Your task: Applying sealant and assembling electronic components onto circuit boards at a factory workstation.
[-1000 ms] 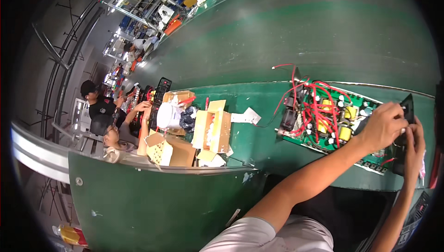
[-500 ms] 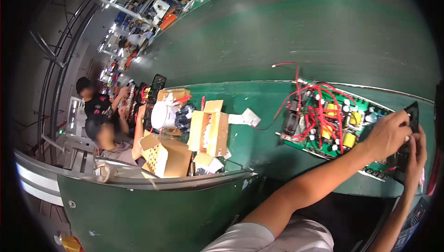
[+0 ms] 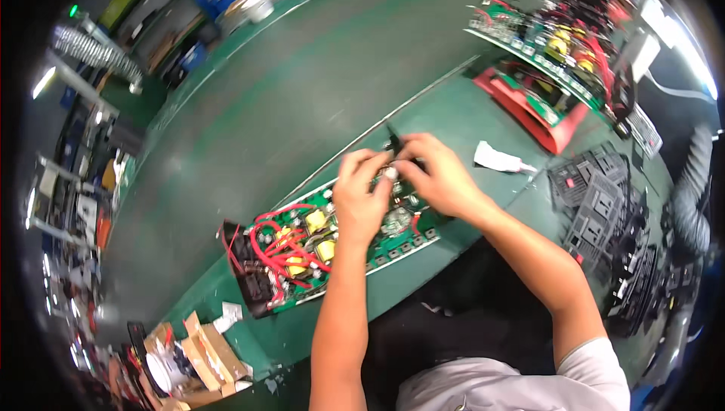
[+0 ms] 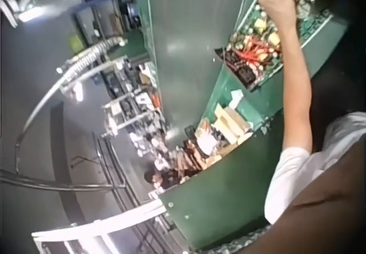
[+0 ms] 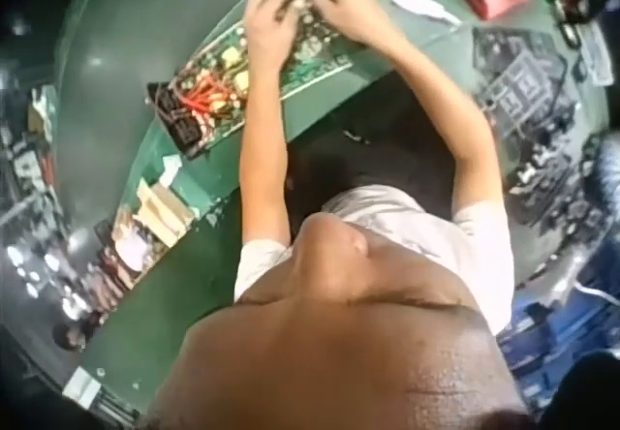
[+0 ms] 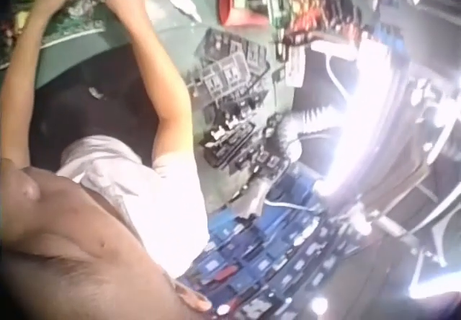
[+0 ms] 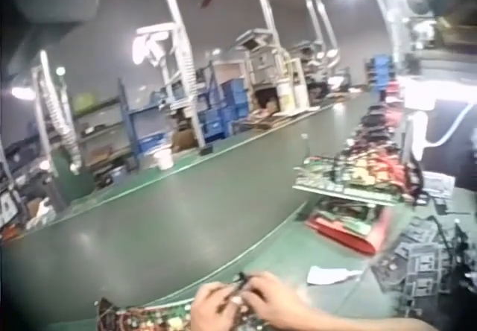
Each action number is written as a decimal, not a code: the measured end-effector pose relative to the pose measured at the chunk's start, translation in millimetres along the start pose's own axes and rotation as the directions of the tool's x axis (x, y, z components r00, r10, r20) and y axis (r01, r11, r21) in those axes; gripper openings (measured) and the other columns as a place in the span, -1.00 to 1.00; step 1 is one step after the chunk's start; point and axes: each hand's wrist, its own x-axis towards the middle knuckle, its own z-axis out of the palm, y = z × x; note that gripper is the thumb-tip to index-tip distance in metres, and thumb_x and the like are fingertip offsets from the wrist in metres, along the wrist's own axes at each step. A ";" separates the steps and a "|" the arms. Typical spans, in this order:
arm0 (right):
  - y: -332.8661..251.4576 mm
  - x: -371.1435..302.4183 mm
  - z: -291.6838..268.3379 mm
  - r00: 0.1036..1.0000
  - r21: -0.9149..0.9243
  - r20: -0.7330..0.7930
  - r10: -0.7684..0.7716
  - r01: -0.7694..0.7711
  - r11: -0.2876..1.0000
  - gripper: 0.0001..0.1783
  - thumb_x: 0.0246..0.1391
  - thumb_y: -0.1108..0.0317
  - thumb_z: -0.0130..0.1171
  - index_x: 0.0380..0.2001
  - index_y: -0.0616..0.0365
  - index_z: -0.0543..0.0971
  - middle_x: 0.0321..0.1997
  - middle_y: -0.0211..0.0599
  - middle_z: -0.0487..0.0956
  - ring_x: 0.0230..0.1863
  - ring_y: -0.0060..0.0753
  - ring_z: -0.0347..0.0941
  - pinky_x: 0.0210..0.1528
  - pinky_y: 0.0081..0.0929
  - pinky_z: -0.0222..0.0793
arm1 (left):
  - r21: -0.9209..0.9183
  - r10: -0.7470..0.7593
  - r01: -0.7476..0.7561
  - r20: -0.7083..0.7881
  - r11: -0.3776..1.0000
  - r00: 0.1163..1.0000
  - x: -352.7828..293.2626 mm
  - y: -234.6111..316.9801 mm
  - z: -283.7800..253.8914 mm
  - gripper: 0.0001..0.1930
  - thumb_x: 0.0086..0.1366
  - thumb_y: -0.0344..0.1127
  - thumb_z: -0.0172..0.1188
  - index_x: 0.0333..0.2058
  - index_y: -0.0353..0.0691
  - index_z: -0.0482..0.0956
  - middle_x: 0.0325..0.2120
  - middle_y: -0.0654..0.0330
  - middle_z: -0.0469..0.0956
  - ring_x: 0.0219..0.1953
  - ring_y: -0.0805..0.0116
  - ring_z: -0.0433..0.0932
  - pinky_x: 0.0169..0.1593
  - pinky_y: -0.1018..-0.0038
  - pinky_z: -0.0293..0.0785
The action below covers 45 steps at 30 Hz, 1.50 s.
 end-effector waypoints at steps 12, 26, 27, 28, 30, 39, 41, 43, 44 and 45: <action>5.4 -13.2 24.5 0.997 0.023 0.039 0.069 -0.070 0.997 -0.78 0.19 0.27 0.12 -0.22 0.20 0.55 -0.04 0.05 0.49 -0.02 0.25 0.49 0.05 0.03 0.45 | 0.124 0.064 -0.060 -0.031 0.990 0.997 -16.6 -9.9 -4.3 -0.73 0.15 -0.58 0.24 -0.14 -0.32 0.65 -0.19 0.12 0.54 -0.29 0.35 0.56 -0.30 0.50 0.52; 16.3 -2.6 24.3 0.999 0.010 -0.002 -0.037 0.037 0.999 -0.79 0.15 0.31 0.16 -0.27 0.25 0.56 -0.10 0.10 0.51 -0.05 0.24 0.48 0.03 0.01 0.44 | 0.080 0.044 -0.041 -0.030 0.996 0.999 -8.4 -12.2 -6.1 -0.75 0.19 -0.54 0.23 -0.13 -0.34 0.66 -0.17 0.04 0.55 -0.12 0.15 0.59 -0.03 0.35 0.53; 22.2 -0.5 22.7 0.999 -0.003 -0.017 -0.049 0.049 0.999 -0.79 0.14 0.32 0.16 -0.28 0.26 0.57 -0.12 0.10 0.52 -0.06 0.24 0.48 0.03 0.00 0.44 | 0.081 0.034 -0.032 -0.024 0.996 0.999 -4.7 -10.4 -1.7 -0.75 0.19 -0.54 0.23 -0.13 -0.34 0.66 -0.16 0.04 0.55 -0.09 0.13 0.58 0.02 0.33 0.51; 21.2 1.5 17.9 0.998 -0.008 -0.020 -0.052 0.052 0.999 -0.79 0.14 0.32 0.17 -0.29 0.27 0.57 -0.13 0.09 0.52 -0.06 0.22 0.48 0.03 -0.01 0.44 | 0.066 0.030 -0.028 -0.027 0.997 0.999 -0.9 -10.4 0.5 -0.73 0.19 -0.54 0.24 -0.11 -0.32 0.65 -0.15 0.05 0.55 -0.08 0.14 0.58 0.00 0.34 0.52; 9.7 -3.8 11.9 1.000 -0.012 -0.021 -0.021 0.020 1.000 -0.81 0.14 0.34 0.19 -0.30 0.29 0.58 -0.18 0.06 0.54 -0.09 0.16 0.49 0.00 -0.07 0.43 | 0.054 0.012 -0.010 -0.045 0.998 0.999 -5.5 -9.9 -0.6 -0.70 0.18 -0.53 0.26 -0.07 -0.28 0.65 -0.13 0.06 0.55 -0.07 0.16 0.58 -0.05 0.37 0.54; -0.2 -8.9 17.5 1.000 -0.002 0.011 0.012 -0.012 1.000 -0.81 0.17 0.34 0.19 -0.29 0.28 0.57 -0.17 0.01 0.54 -0.07 0.09 0.49 0.05 -0.14 0.41 | 0.017 0.091 -0.090 -0.194 0.996 0.977 -10.1 -2.3 -21.5 -0.65 0.26 -0.60 0.18 0.03 -0.25 0.62 -0.03 0.17 0.53 -0.07 0.40 0.56 0.01 0.50 0.52; 6.2 -11.7 17.0 1.000 0.005 0.003 0.023 -0.023 1.000 -0.80 0.17 0.32 0.17 -0.28 0.25 0.56 -0.15 0.00 0.53 -0.05 0.08 0.48 0.06 -0.12 0.41 | -0.161 0.057 -0.108 -0.294 0.981 0.954 -2.2 17.1 -34.4 -0.66 0.22 -0.61 0.18 -0.01 -0.33 0.59 -0.07 0.13 0.52 0.00 0.28 0.56 0.13 0.38 0.48; 16.5 -11.3 10.0 1.000 -0.032 0.025 0.008 -0.007 0.999 -0.80 0.18 0.30 0.15 -0.28 0.24 0.54 -0.13 -0.01 0.52 -0.03 0.07 0.48 0.07 -0.12 0.41 | 0.126 0.298 -0.273 -0.292 0.954 0.909 8.6 79.4 -65.3 -0.58 0.17 -0.70 0.15 0.03 -0.39 0.57 -0.07 0.09 0.56 0.01 0.29 0.56 0.14 0.37 0.48; 7.9 -10.8 12.1 0.998 -0.015 0.048 0.045 -0.044 0.999 -0.80 0.19 0.29 0.14 -0.29 0.24 0.54 -0.13 0.00 0.51 -0.02 0.07 0.48 0.08 -0.11 0.41 | 0.115 0.346 -0.329 -0.402 0.937 0.848 5.8 100.7 -85.1 -0.59 0.18 -0.62 0.15 0.04 -0.43 0.55 -0.07 0.05 0.58 -0.01 0.23 0.57 0.11 0.30 0.51; -1.7 -8.9 10.6 0.995 0.001 0.068 0.079 -0.079 0.997 -0.79 0.19 0.28 0.12 -0.30 0.23 0.53 -0.13 0.00 0.51 0.00 0.08 0.47 0.08 -0.11 0.41 | 0.034 0.341 -0.380 -0.519 0.924 0.784 -1.6 120.6 -110.3 -0.59 0.22 -0.39 0.16 0.02 -0.47 0.54 -0.09 -0.01 0.56 0.01 0.11 0.54 0.16 0.16 0.47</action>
